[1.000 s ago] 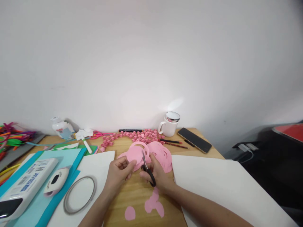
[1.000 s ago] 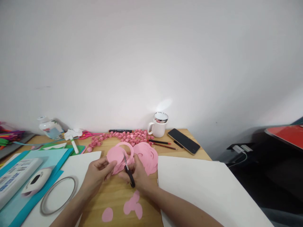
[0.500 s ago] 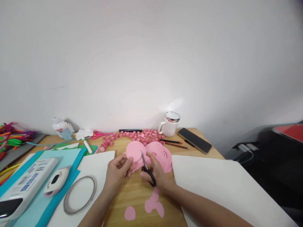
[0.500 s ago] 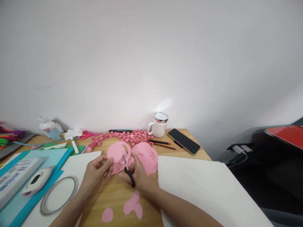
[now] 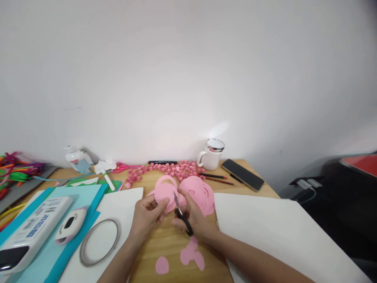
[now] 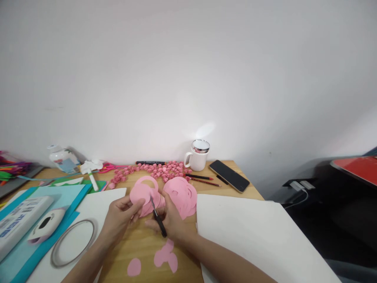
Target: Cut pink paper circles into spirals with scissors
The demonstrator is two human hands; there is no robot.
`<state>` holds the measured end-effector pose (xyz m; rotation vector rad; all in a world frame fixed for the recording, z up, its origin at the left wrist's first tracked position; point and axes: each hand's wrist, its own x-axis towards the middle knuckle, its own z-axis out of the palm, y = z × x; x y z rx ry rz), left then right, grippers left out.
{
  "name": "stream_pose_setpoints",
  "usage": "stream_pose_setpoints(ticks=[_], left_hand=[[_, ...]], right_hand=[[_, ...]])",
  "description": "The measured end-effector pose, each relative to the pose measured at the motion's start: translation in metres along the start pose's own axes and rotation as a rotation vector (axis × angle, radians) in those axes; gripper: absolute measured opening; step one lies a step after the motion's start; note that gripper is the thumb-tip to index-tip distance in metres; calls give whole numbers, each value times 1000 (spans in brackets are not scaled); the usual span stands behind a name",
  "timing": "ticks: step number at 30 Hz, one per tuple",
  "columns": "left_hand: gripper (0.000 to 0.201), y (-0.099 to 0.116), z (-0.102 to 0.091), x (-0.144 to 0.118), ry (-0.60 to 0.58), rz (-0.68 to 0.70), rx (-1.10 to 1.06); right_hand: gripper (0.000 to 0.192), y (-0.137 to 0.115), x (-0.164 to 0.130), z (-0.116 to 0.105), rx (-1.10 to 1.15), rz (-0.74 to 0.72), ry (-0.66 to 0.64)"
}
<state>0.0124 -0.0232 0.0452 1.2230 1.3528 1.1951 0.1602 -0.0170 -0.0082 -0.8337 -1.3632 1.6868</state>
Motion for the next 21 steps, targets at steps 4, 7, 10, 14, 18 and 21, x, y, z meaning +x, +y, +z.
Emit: stream_pose_setpoints(ticks=[4,7,10,14,18,21], left_hand=[[28,-1,1,-1,-31,13,33],[28,-1,1,-1,-38,12,28],[27,-1,1,-1,-36,7,26],[27,-3,0,1,-47,18,34],[29,-5,-1,2,-33,14,52],[29,-6,-2,2,-42,18,62]], right_hand=[[91,-5,1,2,24,-70,35],[89,-5,1,2,25,-104,40],[88,-3,1,2,21,-89,38],[90,-3,2,2,52,-62,16],[88,-6,1,2,37,-35,31],[86,-7,0,2,15,-19,48]])
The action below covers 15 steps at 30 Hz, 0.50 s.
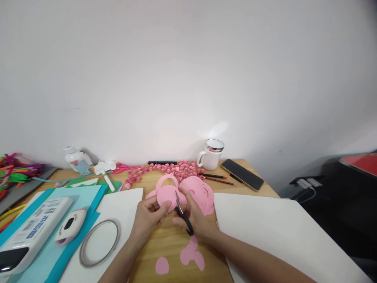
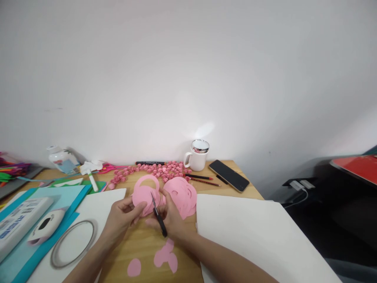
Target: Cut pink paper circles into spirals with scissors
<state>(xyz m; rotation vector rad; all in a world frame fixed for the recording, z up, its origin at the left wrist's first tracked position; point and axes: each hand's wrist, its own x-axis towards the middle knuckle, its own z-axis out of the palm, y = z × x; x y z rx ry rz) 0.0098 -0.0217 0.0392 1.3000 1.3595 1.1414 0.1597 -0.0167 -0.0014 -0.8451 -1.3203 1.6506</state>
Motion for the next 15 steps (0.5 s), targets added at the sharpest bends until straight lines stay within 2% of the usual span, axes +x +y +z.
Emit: stream_pose_setpoints(ticks=[15], left_hand=[[30,-2,-2,1,8,28,-17]], right_hand=[[80,5,1,-1,11,16,-23]])
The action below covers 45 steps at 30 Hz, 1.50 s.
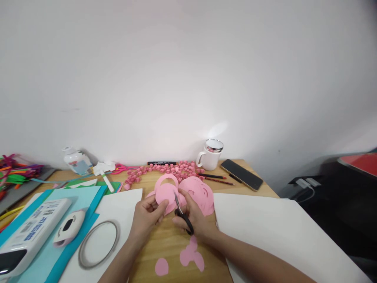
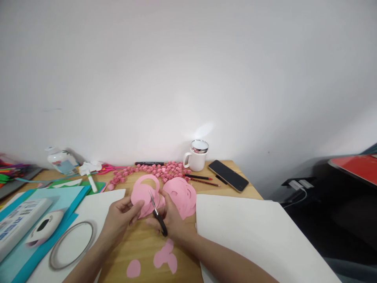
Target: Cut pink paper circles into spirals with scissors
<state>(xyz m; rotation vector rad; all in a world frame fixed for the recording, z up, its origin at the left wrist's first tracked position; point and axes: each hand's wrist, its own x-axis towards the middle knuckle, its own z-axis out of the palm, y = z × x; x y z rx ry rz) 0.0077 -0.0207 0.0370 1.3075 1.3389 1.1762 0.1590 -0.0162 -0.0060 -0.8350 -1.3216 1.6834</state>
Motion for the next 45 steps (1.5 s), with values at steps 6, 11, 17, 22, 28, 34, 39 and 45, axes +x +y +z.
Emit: stream_pose_setpoints(ticks=[6,11,17,22,28,34,39,45], left_hand=[[27,2,0,-1,-4,14,-31],[25,6,2,-2,-9,-15,-131],[24,4,1,-1,-11,-8,-77],[28,5,5,-4,-31,-24,-26],[26,11,7,-6,-56,-36,-30],[24,4,3,-2,-69,-31,-21],[28,1,1,-2,-30,-22,10],[28,2,1,-1,-14,-32,-9]], right_hand=[[76,4,0,0,-14,-4,5],[75,5,0,-1,-13,-29,-20],[84,5,0,-2,-37,9,-49],[93,-5,-1,2,16,-26,-11],[96,-7,0,3,62,-49,3],[91,-5,-1,2,50,-27,-2],[85,-5,-2,0,18,-43,-12],[76,-5,-1,0,-26,-11,-4]])
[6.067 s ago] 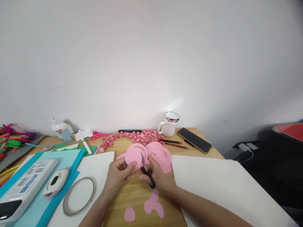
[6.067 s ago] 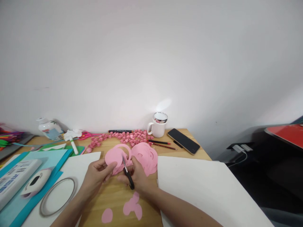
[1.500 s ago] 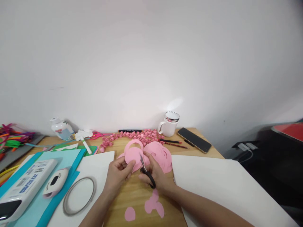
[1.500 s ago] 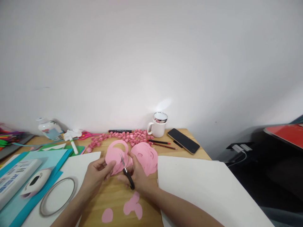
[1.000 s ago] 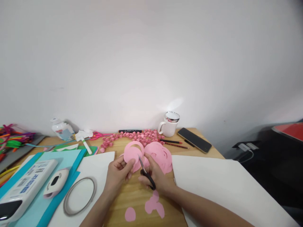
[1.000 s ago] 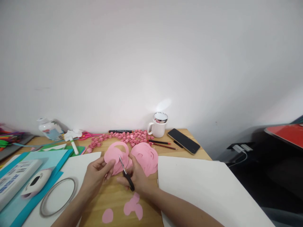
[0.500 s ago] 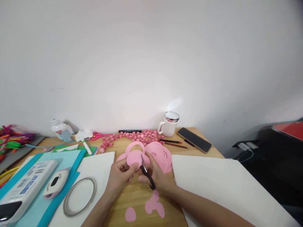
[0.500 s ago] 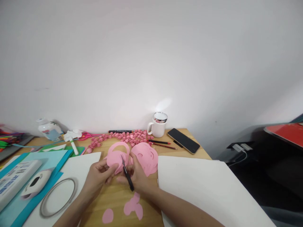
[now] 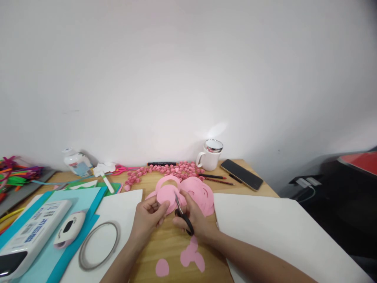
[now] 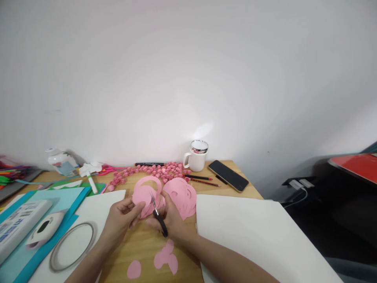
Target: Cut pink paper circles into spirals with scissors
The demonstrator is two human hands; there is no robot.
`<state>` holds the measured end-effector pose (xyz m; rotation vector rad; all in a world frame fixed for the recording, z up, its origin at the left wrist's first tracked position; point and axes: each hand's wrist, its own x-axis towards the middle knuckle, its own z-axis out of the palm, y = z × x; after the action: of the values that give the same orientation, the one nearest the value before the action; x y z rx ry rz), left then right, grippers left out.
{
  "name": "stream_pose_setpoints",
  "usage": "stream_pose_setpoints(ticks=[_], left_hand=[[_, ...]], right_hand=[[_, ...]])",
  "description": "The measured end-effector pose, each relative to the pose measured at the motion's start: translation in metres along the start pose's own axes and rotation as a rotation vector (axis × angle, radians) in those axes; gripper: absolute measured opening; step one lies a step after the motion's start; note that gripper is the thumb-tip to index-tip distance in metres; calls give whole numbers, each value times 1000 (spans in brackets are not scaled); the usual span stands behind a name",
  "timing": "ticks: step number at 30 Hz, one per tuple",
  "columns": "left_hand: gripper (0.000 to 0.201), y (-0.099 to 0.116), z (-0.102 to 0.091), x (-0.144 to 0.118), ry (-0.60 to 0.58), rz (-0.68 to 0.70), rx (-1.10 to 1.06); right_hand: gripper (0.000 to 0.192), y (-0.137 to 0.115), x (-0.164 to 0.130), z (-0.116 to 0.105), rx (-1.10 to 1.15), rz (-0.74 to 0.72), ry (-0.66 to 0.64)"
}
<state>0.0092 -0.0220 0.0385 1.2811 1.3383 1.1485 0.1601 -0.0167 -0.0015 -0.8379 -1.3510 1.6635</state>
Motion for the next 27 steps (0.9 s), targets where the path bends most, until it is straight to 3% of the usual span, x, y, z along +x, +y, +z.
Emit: stream_pose_setpoints(ticks=[9,15,22,27], left_hand=[[33,0,-1,1,47,21,-50],[27,5,1,-1,4,2,-179],[27,4,3,-1,19,-7,-101],[28,4,6,-3,-23,-29,-68]], right_hand=[[70,8,1,0,29,2,5],[70,11,2,0,2,3,-6],[66,3,-1,1,-38,0,-33],[80,-5,0,2,8,-33,8]])
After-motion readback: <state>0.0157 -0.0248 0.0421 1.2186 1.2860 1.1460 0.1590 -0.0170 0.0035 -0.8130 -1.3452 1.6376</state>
